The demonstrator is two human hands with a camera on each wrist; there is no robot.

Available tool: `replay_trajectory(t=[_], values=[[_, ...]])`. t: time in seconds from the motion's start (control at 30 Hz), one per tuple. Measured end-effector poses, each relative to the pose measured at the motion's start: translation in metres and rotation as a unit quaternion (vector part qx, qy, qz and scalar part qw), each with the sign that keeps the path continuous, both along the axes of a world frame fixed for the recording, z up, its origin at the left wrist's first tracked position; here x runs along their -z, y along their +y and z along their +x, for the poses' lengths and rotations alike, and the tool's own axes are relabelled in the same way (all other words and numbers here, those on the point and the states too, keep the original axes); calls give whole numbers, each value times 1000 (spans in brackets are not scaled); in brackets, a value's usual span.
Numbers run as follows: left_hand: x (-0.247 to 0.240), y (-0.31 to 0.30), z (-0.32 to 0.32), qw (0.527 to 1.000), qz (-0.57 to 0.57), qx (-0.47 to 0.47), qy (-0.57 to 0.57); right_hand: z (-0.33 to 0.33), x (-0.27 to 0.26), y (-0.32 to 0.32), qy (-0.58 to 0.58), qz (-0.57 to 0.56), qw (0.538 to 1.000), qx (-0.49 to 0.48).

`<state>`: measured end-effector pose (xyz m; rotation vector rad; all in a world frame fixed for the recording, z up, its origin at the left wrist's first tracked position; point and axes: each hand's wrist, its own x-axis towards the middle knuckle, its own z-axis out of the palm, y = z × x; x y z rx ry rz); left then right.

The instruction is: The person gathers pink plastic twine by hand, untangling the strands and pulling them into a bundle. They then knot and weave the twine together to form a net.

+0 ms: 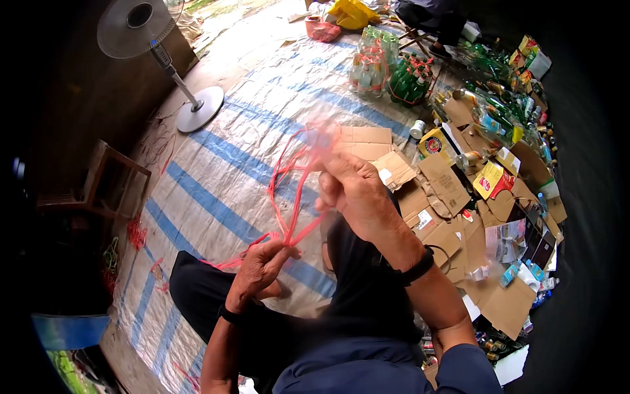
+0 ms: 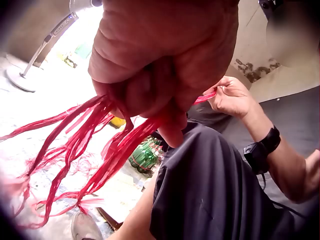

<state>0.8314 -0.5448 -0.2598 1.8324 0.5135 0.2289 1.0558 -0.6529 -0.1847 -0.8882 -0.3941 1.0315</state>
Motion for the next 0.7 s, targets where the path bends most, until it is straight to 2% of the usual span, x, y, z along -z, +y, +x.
replay_trajectory(t=[0.13, 0.3, 0.37, 0.43, 0.53, 0.57, 0.63, 0.7], values=[[11, 7, -4, 999, -28, -12, 15, 2, -3, -4, -23, -19, 999, -38], [8, 12, -4, 999, -40, -19, -10, -2, -9, -3, 8, -14, 998, -59], [12, 13, -4, 999, -41, -21, -17, -3, -12, -1, -37, -34, 996, -69], [14, 12, -6, 996, -22, -75, 41, -8, -14, 2, -40, -36, 996, -65], [6, 21, -13, 994, -17, -101, 42, -13, -26, 5, -125, -61, 990, 4], [3, 24, -15, 993, -12, -110, 42, -15, -29, 6, -122, -63, 991, -1], [4, 28, -18, 989, -44, -139, 10, -16, -31, 10, -194, -84, 977, 35], [2, 36, -22, 983, -38, -173, -49, -18, -28, 14, -212, -86, 973, 36]])
